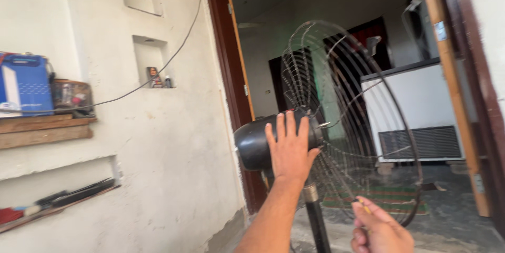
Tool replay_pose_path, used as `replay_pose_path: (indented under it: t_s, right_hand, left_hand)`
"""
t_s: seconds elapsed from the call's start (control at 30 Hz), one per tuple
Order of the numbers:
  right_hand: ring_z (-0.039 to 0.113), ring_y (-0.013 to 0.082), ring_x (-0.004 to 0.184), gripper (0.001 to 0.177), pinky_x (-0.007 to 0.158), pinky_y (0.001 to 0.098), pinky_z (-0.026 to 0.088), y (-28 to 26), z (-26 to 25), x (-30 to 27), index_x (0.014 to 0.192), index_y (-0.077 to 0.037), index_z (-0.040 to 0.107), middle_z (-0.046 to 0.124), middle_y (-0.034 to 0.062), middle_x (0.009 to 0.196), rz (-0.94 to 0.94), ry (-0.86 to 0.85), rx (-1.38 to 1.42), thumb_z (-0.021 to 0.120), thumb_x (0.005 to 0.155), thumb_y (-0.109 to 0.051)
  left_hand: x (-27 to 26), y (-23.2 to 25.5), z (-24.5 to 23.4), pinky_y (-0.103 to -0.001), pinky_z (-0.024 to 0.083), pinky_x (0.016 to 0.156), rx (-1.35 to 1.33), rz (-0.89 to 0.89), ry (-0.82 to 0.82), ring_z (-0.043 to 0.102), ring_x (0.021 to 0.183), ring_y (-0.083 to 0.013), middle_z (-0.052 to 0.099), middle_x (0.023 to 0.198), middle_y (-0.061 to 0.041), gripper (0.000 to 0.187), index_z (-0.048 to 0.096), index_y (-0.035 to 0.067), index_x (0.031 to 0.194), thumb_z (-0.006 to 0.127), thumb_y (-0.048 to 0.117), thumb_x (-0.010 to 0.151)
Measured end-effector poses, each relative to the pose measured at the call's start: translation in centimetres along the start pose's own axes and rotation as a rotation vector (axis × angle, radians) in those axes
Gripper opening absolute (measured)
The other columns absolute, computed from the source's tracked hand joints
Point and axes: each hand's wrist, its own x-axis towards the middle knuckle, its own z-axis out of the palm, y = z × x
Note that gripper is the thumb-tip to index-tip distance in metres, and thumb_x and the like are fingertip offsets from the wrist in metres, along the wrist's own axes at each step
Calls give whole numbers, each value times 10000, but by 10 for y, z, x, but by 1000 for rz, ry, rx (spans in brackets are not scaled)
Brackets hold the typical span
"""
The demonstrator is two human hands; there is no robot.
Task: The person uses a screwdriver to loosen and tighten screws on the front grill and motor housing of a standing electric fan. They manipulate the fan grill and motor casing while working on the device.
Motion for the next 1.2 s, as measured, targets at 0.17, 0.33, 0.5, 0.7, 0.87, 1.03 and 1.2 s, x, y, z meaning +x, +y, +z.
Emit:
replay_pose_path:
  t_s: [0.17, 0.33, 0.5, 0.7, 0.87, 1.03, 1.2]
  right_hand:
    - [414, 164, 500, 404, 423, 323, 266, -9, 3, -17, 1278, -26, 701, 531, 97, 753, -20, -9, -20, 711, 874, -44]
    - [421, 135, 542, 380, 453, 289, 280, -14, 1, -27, 1272, -26, 689, 522, 52, 782, -16, -80, 7, 705, 899, -95]
    - [424, 124, 554, 369, 471, 286, 291, -18, 5, -39, 1264, -48, 697, 520, 32, 790, -34, -33, -44, 706, 901, -112]
    - [422, 117, 547, 394, 451, 288, 279, -18, 4, -39, 1276, -28, 688, 515, 28, 791, -77, -75, -67, 712, 893, -116]
    - [424, 124, 524, 404, 432, 293, 270, -19, 3, -39, 1266, -31, 685, 513, 34, 781, -79, -71, -61, 712, 868, -91]
    - [412, 126, 491, 389, 415, 296, 256, -23, 6, -44, 1235, -18, 702, 510, 37, 770, -89, -39, -59, 721, 852, -84]
    - [408, 132, 464, 396, 393, 314, 255, -24, 8, -46, 1233, -11, 707, 503, 47, 744, -126, -21, -86, 720, 843, -74]
  left_hand:
    - [0, 0, 2, -629, 147, 1189, 11, 3, 4, 274, 1484, -367, 368, 1565, -177, 876, 453, 166, 1447, 869, 420, 719]
    - [0, -1, 7, -627, 147, 1204, 18, -7, -7, 271, 1500, -356, 365, 1580, -167, 884, 448, 180, 1458, 863, 437, 721]
    - [1, -2, 12, -634, 136, 1203, 42, -5, -9, 262, 1499, -357, 351, 1578, -171, 905, 428, 182, 1473, 859, 454, 726]
    - [1, -3, 13, -635, 134, 1205, 41, 2, 2, 260, 1499, -353, 354, 1574, -170, 912, 430, 190, 1467, 869, 455, 713]
    - [1, -2, 9, -640, 129, 1201, 6, -9, -22, 257, 1497, -362, 351, 1572, -182, 899, 436, 178, 1454, 869, 452, 714]
    - [1, 0, 6, -643, 131, 1195, -1, -7, 7, 263, 1492, -371, 361, 1564, -187, 881, 452, 165, 1445, 869, 433, 717]
    - [0, -1, 5, -622, 121, 1205, -7, -4, -4, 256, 1493, -370, 361, 1561, -186, 880, 447, 162, 1457, 862, 435, 730]
